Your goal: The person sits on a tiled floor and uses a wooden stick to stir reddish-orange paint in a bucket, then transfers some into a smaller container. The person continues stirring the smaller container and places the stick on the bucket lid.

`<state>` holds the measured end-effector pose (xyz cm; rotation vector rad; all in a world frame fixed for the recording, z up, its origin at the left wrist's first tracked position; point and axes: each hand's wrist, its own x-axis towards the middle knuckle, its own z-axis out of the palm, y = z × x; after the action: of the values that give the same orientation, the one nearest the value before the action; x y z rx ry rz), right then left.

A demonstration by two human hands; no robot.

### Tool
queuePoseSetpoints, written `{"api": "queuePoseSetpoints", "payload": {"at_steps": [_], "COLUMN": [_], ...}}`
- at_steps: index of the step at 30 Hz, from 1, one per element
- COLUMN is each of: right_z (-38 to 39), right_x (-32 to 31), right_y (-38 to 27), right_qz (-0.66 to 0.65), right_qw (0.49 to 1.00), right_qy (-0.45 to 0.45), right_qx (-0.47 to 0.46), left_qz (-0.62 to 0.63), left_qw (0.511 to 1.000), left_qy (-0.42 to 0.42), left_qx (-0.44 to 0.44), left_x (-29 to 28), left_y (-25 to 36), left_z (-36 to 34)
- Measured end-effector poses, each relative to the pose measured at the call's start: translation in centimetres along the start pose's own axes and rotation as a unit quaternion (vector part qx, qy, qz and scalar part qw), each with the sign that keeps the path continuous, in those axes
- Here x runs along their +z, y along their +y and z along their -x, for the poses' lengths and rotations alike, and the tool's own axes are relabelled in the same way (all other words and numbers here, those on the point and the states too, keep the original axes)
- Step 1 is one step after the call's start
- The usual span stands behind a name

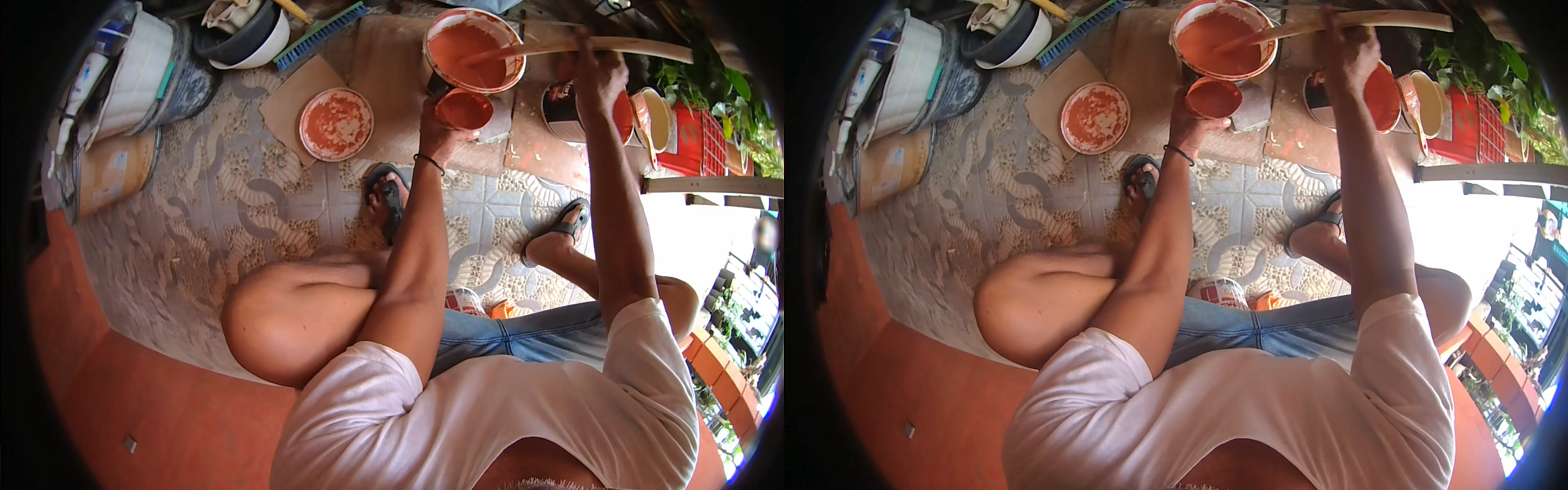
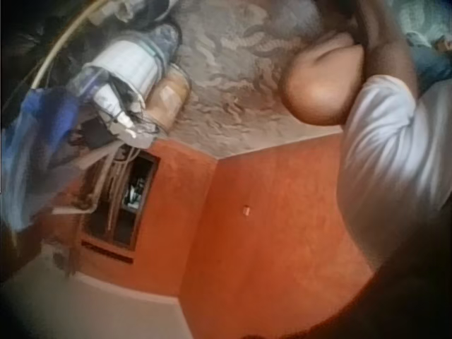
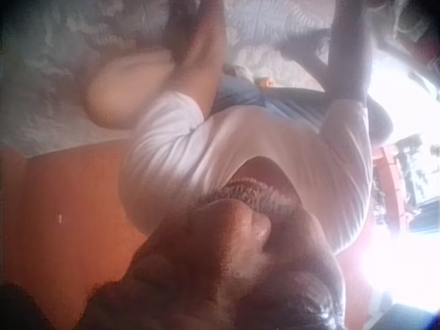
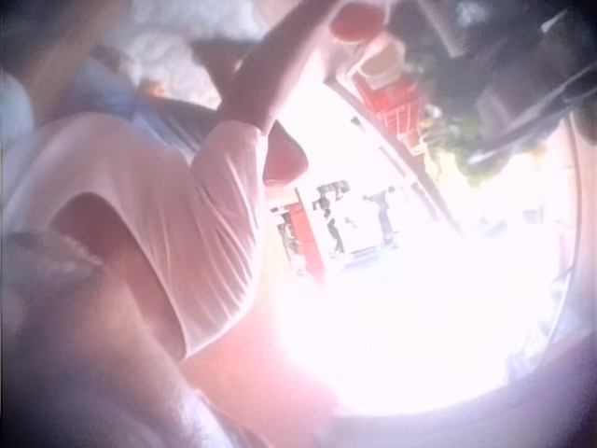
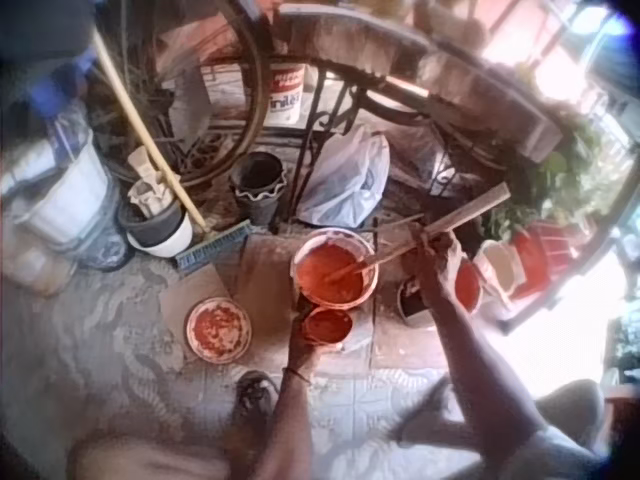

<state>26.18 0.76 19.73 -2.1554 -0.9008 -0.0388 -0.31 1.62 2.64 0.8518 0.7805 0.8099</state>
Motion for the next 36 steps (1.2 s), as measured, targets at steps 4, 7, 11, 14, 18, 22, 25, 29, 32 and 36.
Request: {"api": "queuePoseSetpoints", "payload": {"at_steps": [4,7,11,14,18,22,25,29,32,36], "right_z": [2.0,1.7,0.1,-0.1,-1.1,1.5,0.7,0.2,0.9,2.3], "right_x": [1.5,1.8,-0.2,-1.6,-0.1,-0.9,0.6,0.7,0.7,-0.3], "right_y": [-0.3,0.1,2.2,1.0,1.0,-5.6,-3.0,-1.6,-0.4,0.9], "right_qz": [-0.076,-0.209,-0.322,-0.357,-0.356,0.009,0.024,-0.052,-0.153,-0.414], "right_qw": [0.994,0.967,0.931,0.924,0.93,0.954,0.962,0.992,0.983,0.892], "right_qy": [0.044,0.068,0.046,0.044,-0.036,-0.247,-0.172,-0.113,-0.09,-0.023], "right_qx": [0.067,0.132,0.168,0.128,-0.081,-0.171,-0.211,-0.027,0.045,0.182], "left_qz": [0.019,-0.006,0.018,0.018,0.029,0.015,0.007,0.025,0.022,0.01], "left_qw": [0.999,0.999,0.999,0.999,0.999,1.0,1.0,0.999,1.0,1.0], "left_qy": [0.027,0.016,-0.012,-0.02,-0.015,-0.009,-0.015,0.011,0.0,0.012], "left_qx": [0.04,0.045,-0.024,-0.03,-0.022,-0.021,-0.009,-0.017,-0.016,-0.013], "left_x": [0.2,-0.6,-1.0,-1.1,-0.1,-1.7,-1.3,-0.8,-0.8,-0.5], "left_y": [-0.8,-1.9,-2.0,-1.5,-2.0,-2.5,-2.4,-2.3,-2.2,-1.6], "left_z": [0.2,-0.5,-0.9,-0.6,-1.1,-0.8,-1.1,-0.7,-0.8,-0.7]}}
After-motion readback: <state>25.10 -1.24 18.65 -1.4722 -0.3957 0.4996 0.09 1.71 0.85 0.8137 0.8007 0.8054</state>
